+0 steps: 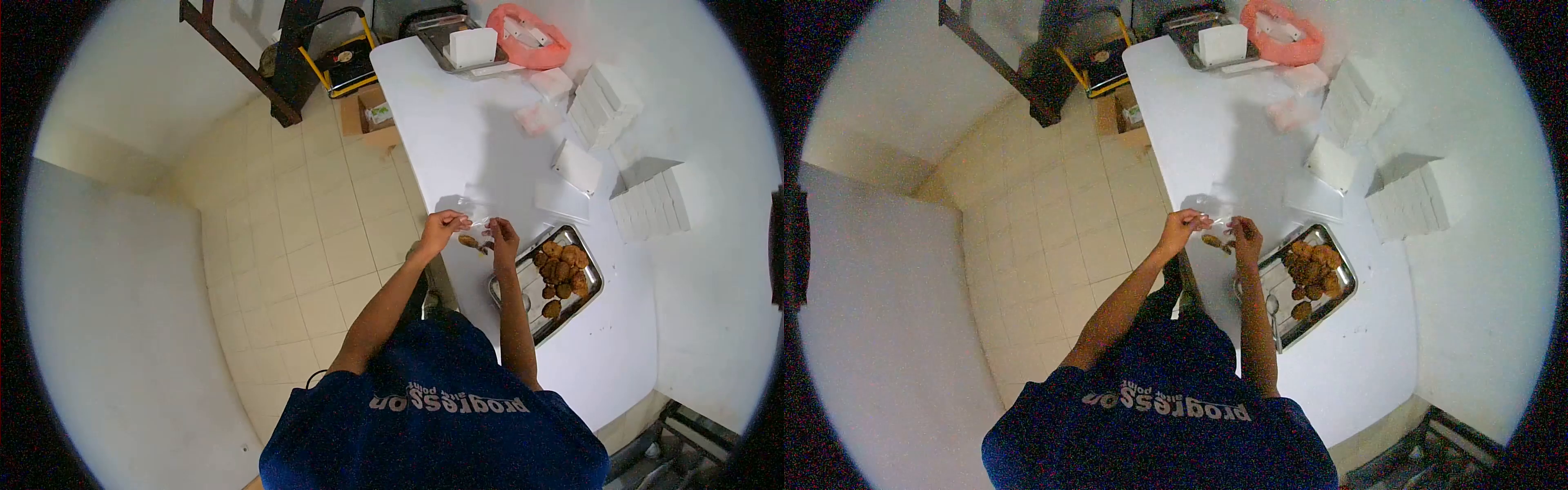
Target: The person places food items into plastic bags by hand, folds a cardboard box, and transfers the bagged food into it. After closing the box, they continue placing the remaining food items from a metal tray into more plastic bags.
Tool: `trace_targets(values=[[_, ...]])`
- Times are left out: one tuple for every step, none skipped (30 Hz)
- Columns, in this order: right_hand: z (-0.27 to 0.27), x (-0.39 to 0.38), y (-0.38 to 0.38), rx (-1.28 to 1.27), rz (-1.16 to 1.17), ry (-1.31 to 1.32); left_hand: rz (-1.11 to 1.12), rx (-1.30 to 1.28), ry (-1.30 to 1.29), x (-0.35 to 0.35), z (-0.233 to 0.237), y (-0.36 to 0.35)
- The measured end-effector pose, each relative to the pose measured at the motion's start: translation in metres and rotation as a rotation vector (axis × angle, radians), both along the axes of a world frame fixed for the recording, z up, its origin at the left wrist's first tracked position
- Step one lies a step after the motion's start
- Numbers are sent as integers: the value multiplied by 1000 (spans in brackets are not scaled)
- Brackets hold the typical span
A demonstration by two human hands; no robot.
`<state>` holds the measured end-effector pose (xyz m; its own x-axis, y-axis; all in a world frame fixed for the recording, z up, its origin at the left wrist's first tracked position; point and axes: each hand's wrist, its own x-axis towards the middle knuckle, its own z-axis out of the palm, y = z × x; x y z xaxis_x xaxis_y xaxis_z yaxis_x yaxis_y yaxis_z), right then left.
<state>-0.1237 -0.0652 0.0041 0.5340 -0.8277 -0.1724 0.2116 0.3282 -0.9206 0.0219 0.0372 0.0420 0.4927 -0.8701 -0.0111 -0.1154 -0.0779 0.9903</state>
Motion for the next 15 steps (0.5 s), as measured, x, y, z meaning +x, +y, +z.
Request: trace_targets(values=[[-3, -2, 1, -18, 5, -32, 1, -35, 64, 1, -9, 1], [-6, -5, 2, -35, 9, -64, 1, -68, 129, 2, -18, 3], [-4, -8, 3, -34, 8, -66, 0, -67, 127, 1, -17, 4], [-3, -11, 4, -43, 23, -74, -11, -53, 69, 1, -16, 7], [-1, -13, 5, -50, 41, -82, -18, -36, 11, 1, -14, 9], [-3, -15, 5, -48, 47, -86, -12, -35, 7, -1, -13, 10], [-2, -16, 5, -15, 69, -97, -5, -51, -7, -2, -11, 13], [-2, -17, 5, 19, 92, -106, 3, -68, -20, -3, -8, 15], [-1, -17, 4, 20, 101, -105, 12, -67, -19, -4, -6, 16], [0, -18, 3, 19, 113, -119, 11, -67, -17, -6, -4, 17], [2, -18, 3, 17, 124, -134, 10, -66, -16, -7, -1, 17], [3, -18, 4, 15, 133, -136, 18, -68, -18, -4, -5, 19], [4, -17, 3, -13, 140, -132, 19, -77, -6, -1, -10, 20], [5, -15, 2, -43, 146, -128, 18, -86, 6, 2, -15, 19], [6, -13, 1, -47, 151, -129, 22, -90, 4, 1, -14, 19]])
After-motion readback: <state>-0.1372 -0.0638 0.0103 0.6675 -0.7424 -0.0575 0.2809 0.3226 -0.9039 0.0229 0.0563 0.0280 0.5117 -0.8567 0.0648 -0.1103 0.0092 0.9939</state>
